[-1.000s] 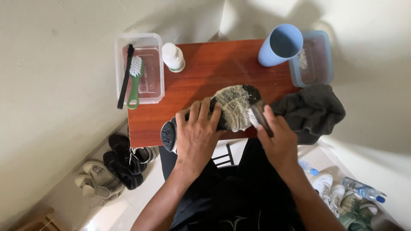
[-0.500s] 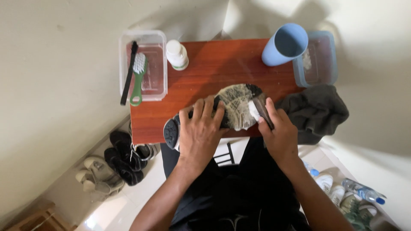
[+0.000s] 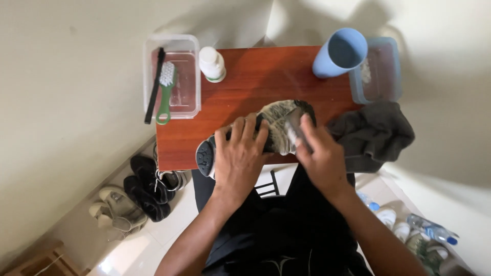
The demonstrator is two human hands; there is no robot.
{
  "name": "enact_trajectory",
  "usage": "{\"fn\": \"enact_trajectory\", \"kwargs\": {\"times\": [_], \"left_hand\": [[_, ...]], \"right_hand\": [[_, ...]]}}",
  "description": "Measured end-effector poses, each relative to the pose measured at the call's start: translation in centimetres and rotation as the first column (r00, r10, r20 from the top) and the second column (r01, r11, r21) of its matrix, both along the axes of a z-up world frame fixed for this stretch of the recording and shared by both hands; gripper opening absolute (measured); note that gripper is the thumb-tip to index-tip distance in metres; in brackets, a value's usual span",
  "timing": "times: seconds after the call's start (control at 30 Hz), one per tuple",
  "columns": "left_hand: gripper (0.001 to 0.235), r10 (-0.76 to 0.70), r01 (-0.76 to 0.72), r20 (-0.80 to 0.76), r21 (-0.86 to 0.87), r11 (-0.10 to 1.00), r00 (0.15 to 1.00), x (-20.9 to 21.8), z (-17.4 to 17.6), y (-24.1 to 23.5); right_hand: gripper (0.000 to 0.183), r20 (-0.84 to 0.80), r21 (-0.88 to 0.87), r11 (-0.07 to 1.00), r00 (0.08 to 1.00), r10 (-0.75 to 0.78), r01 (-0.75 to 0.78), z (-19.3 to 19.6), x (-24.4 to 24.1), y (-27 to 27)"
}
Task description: The person cleans a sneaker placed on a small wooden table. They use a brush to scrub the shoe's surface, occasionally dipping the brush into a blue cup of water. A cloth and cleaning supplies are visible on the table.
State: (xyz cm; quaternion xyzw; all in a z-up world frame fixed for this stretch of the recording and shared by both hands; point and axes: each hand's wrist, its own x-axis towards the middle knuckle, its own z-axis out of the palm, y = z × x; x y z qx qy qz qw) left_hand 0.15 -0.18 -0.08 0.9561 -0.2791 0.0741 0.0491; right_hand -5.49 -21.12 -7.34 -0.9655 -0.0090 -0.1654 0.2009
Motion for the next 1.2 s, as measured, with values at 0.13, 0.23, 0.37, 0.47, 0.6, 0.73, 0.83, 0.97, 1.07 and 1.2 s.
{"fn": "enact_trajectory", "kwargs": {"times": [0.13, 0.23, 0.37, 0.47, 0.6, 0.73, 0.83, 0.97, 1.07, 1.2], "left_hand": [[0.079, -0.019, 0.019, -0.002, -0.004, 1.000, 1.000, 0.1, -0.2, -0.2], [0.079, 0.010, -0.010, 0.011, 0.024, 1.000, 1.000, 0.0, -0.2, 0.1], [0.076, -0.008, 0.008, -0.010, 0.003, 1.000, 1.000, 0.1, 0.0, -0.1], [0.077, 0.015, -0.015, 0.001, -0.003, 1.000, 1.000, 0.0, -0.1, 0.1], [0.077, -0.012, 0.012, 0.001, -0.003, 1.000, 1.000, 0.0, -0.1, 0.1], [0.080, -0.007, 0.007, 0.037, -0.003, 1.000, 0.999, 0.2, -0.2, 0.1], [0.081, -0.002, 0.002, 0.018, -0.002, 1.000, 1.000, -0.1, -0.3, 0.0], [0.080, 0.001, -0.001, 0.001, -0.009, 1.000, 1.000, 0.2, 0.1, 0.3], [0.080, -0.017, 0.016, -0.024, -0.027, 1.000, 1.000, -0.2, -0.1, -0.2], [0.080, 0.004, -0.003, 0.031, -0.023, 1.000, 1.000, -0.1, -0.5, 0.0]], "right_hand": [[0.057, -0.004, 0.012, 1.000, 1.000, -0.009, 0.009, -0.8, 0.6, -0.9], [0.059, 0.023, 0.039, 0.999, 1.000, -0.005, 0.004, 0.0, 1.2, 0.1], [0.058, -0.002, 0.066, 0.997, 1.000, -0.027, 0.027, 0.3, 1.3, -0.2], [0.057, -0.014, 0.076, 0.997, 1.000, -0.004, 0.005, 0.3, 1.1, 0.8], [0.056, -0.008, 0.118, 0.989, 0.996, -0.090, 0.090, 0.2, 1.7, -1.2], [0.062, -0.061, 0.079, 0.997, 0.998, -0.001, 0.006, 0.2, 1.2, 0.9], [0.057, 0.047, 0.096, 0.995, 0.999, -0.021, 0.017, 1.2, 1.9, 0.3], [0.057, 0.064, 0.044, 0.997, 0.996, 0.054, -0.057, 0.9, 3.6, 1.7], [0.056, 0.093, 0.047, 0.998, 0.995, 0.025, -0.030, -0.1, 3.9, 0.5], [0.056, -0.003, 0.072, 0.992, 0.995, 0.102, -0.102, 0.5, 4.7, 1.5]]}}
